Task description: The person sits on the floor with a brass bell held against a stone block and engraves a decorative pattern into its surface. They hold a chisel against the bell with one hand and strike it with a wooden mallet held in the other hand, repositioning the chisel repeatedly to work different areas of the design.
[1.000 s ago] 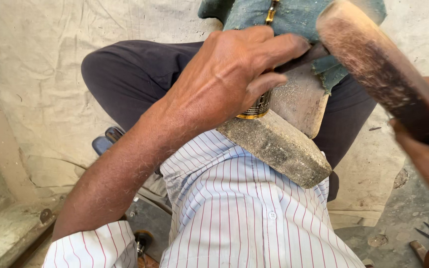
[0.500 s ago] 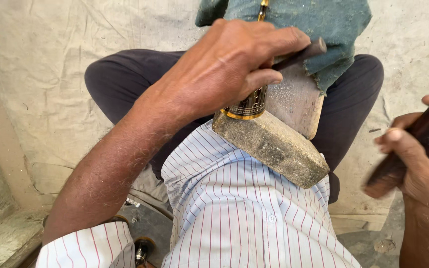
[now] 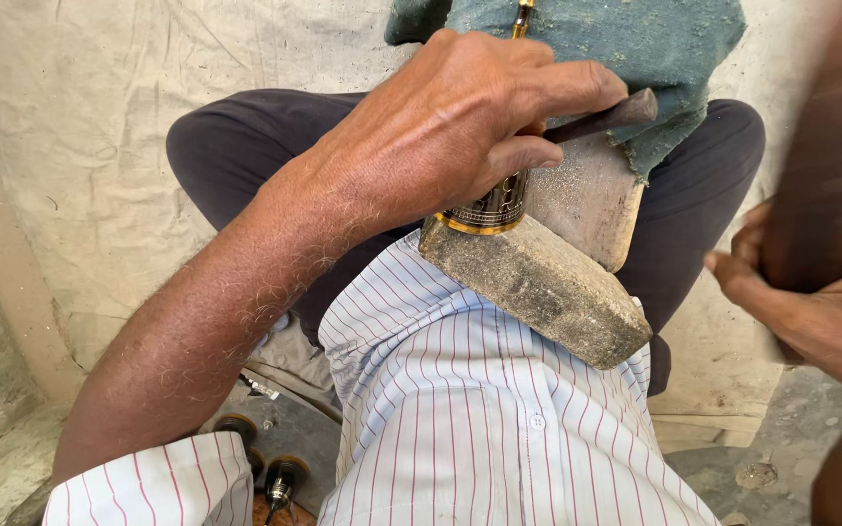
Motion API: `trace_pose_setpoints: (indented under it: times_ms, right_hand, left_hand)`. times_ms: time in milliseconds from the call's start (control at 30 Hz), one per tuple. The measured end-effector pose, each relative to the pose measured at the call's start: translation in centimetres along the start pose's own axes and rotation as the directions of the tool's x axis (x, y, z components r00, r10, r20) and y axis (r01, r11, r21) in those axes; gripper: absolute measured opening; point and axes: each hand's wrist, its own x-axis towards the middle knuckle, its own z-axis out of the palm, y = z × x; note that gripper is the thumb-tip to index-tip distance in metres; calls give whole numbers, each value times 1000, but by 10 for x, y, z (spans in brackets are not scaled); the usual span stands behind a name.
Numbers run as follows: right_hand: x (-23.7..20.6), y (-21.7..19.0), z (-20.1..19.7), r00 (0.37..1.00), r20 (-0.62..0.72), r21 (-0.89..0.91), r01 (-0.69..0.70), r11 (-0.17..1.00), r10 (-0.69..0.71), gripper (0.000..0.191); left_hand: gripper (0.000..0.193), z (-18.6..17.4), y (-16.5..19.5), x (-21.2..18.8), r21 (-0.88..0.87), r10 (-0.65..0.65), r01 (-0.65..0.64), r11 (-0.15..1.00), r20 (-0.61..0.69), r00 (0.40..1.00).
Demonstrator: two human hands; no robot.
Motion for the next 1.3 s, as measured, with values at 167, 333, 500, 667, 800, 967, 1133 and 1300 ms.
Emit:
trace_pose_setpoints:
  times_ms: [167, 333, 500, 667, 800, 967, 1133, 1300]
  right_hand:
    - [28, 54, -14, 993, 82, -37, -79, 996, 82, 31]
    - [61, 121, 7, 994, 71, -105, -74, 992, 82, 41]
    - [97, 119, 10, 909, 34, -93, -410, 907, 415, 58]
    - [126, 90, -6, 960, -10, -170, -278, 946, 280, 55]
    - [139, 75, -8, 973, -14, -201, -227, 953, 229, 50]
    - [148, 77, -10, 982, -16, -220, -186, 958, 188, 44]
    - [151, 84, -12, 984, -16, -230, -175, 957, 176, 39]
    - [145, 90, -11, 985, 1, -203, -166, 965, 170, 33]
  left_hand:
    - [44, 0, 4, -4, -11, -89, 89, 996, -91, 992]
    - [43, 2, 12, -15, -125, -168, 145, 982, -200, 965]
    - [34, 22, 26, -35, -283, -412, 325, 902, -348, 842]
    - [31, 51, 24, -44, -273, -414, 317, 908, -481, 773]
    - [29, 60, 23, -47, -252, -401, 313, 916, -526, 750]
    - [29, 61, 30, -43, -228, -398, 326, 917, -536, 745]
    - [35, 53, 35, -36, -175, -386, 344, 922, -469, 794]
    - [40, 35, 34, -28, -139, -376, 349, 927, -351, 857]
